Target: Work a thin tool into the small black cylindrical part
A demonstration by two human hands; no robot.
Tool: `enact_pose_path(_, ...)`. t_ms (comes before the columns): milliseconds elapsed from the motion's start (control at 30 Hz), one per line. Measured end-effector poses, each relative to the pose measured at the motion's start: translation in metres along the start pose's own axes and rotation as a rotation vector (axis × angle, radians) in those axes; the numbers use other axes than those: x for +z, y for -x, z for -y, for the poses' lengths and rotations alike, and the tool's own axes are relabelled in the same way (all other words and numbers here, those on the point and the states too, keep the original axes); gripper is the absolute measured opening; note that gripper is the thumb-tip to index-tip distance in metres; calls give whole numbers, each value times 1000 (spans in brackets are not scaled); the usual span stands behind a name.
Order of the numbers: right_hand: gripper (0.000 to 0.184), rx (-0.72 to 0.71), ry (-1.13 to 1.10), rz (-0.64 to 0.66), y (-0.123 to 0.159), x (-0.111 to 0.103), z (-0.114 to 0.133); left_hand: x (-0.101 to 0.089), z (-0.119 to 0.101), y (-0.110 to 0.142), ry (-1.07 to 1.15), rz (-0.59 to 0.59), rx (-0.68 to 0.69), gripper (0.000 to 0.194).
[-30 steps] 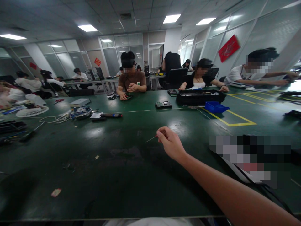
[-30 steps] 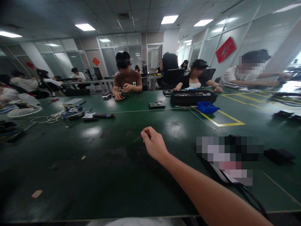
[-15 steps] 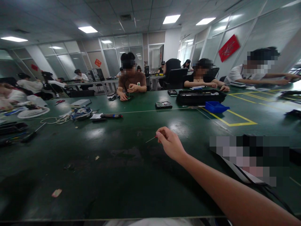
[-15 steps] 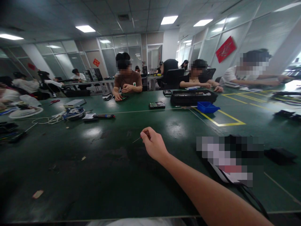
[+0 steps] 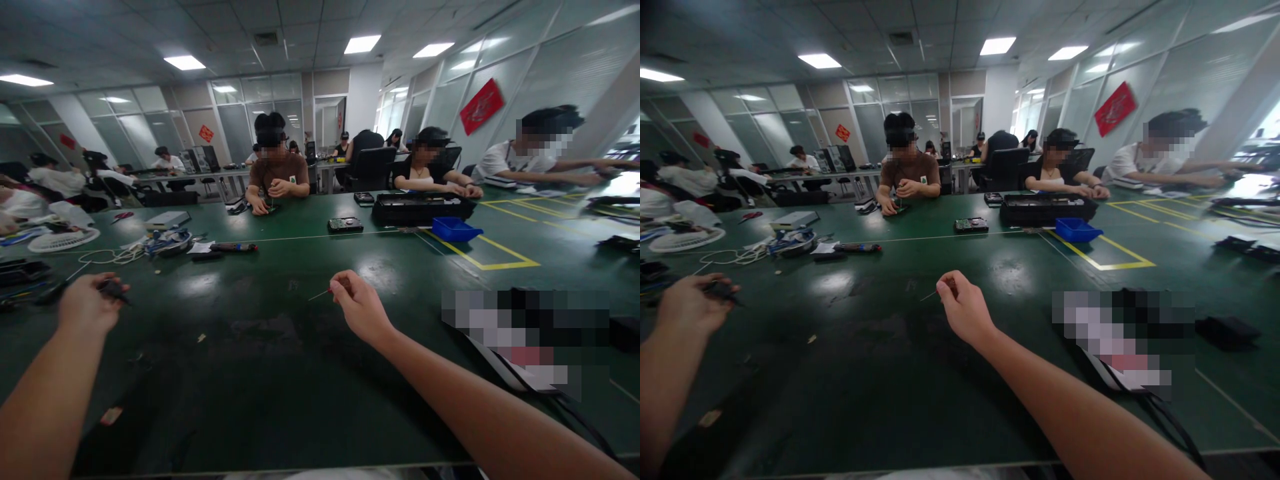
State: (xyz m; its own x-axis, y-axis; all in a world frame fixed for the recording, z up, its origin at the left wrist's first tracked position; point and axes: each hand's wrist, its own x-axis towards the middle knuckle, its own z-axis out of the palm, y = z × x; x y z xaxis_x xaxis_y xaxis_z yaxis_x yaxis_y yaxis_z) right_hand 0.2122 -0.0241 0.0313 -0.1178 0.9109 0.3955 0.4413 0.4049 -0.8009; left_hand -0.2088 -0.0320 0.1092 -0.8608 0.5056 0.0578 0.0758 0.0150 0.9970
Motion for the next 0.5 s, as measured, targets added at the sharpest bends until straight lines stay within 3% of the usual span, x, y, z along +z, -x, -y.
enact_pose_path(33,20,9,3,-6,0,0,-1,14,5,4,63,121,-95,14)
enact_pose_path(100,21,32,1,-7,-1,0,-2,44,16,21,82,257,-112,10)
enact_pose_path(267,21,62,-38,-36,-3,-1,-5,106,41,103,79,725,-42,38)
enact_pose_path(367,23,63,-32,-86,-5,-4,-2,125,46,152,-49,930,118,33)
enact_pose_path(500,30,38,-16,-149,-5,-10,3,133,49,197,-151,1056,258,31)
